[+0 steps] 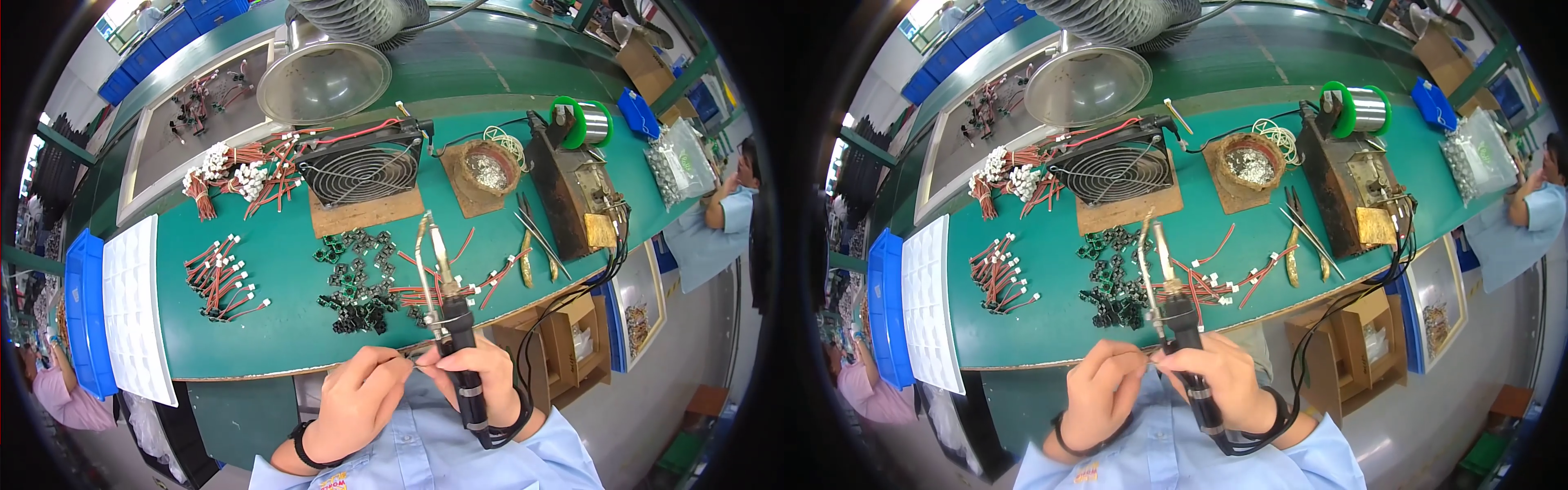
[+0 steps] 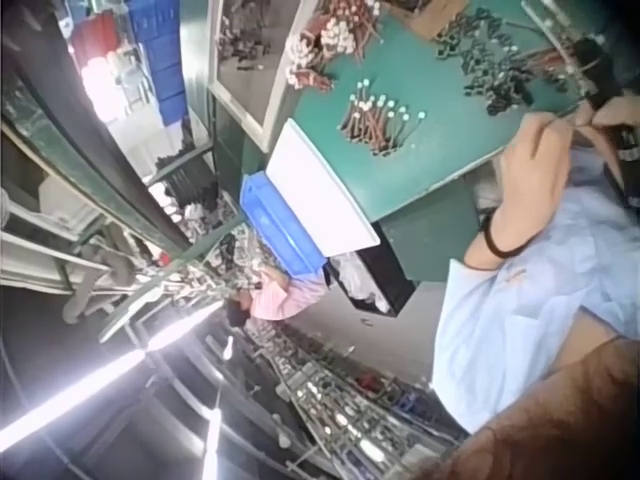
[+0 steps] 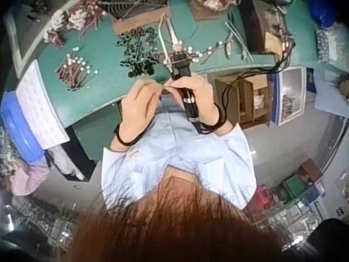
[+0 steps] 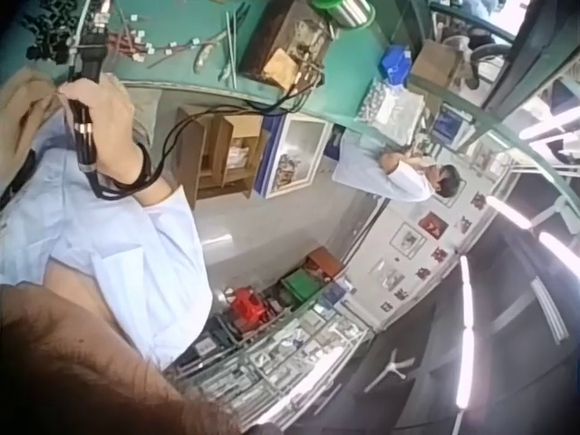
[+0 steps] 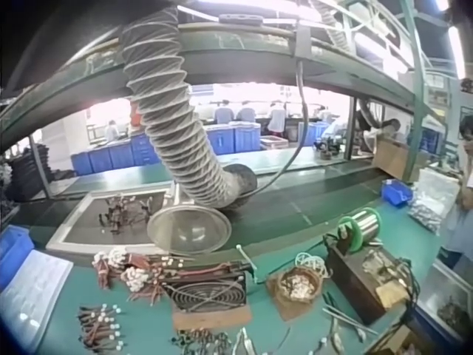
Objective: The person picks up a circuit board and a wire, joins them using a soldering iron, and sets the assembly back onto the table. This process is repeated for two more assemblies before the person reaches for another circuit board.
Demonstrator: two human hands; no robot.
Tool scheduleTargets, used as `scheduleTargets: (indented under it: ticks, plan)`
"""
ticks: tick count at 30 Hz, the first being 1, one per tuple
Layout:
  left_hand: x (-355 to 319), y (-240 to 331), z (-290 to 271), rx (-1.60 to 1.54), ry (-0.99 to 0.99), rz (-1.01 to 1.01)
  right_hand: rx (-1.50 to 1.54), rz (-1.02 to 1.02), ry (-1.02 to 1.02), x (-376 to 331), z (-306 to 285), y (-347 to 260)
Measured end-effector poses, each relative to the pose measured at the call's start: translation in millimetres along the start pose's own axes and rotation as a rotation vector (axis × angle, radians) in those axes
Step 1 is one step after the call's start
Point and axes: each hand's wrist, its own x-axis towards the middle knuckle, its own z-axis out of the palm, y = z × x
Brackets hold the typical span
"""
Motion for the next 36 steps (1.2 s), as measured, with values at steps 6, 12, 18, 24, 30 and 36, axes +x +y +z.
scheduleTargets:
  ticks: [6, 12, 18, 24, 30, 36]
  plan:
    - [9, 7, -6, 0.137, -0.089, 0.038, -0.168, -0.079, -0.178, 4, -14, -3]
    - [11, 9, 2, -0.033, -0.010, -0.086, 0.062, 0.062, 0.043, -7, 3, 9]
    - [0, -9, 6, -0.191, 0.098, -0.200, 0.289, 0.217, 0.162, -2, 0, 12]
    - [4, 5, 6, -0.770, 0.215, -0.509, 0.337, 0.255, 0.056, 2, 1, 3]
    - [1, -8, 3, -1.132, 0.172, -0.495, 0.173, 0.199, -0.002, 5, 7, -4]
    - [-5, -22, 4, -1.446, 0.093, -0.585, 0.106, 0.170, -0.038, 8, 12, -9]
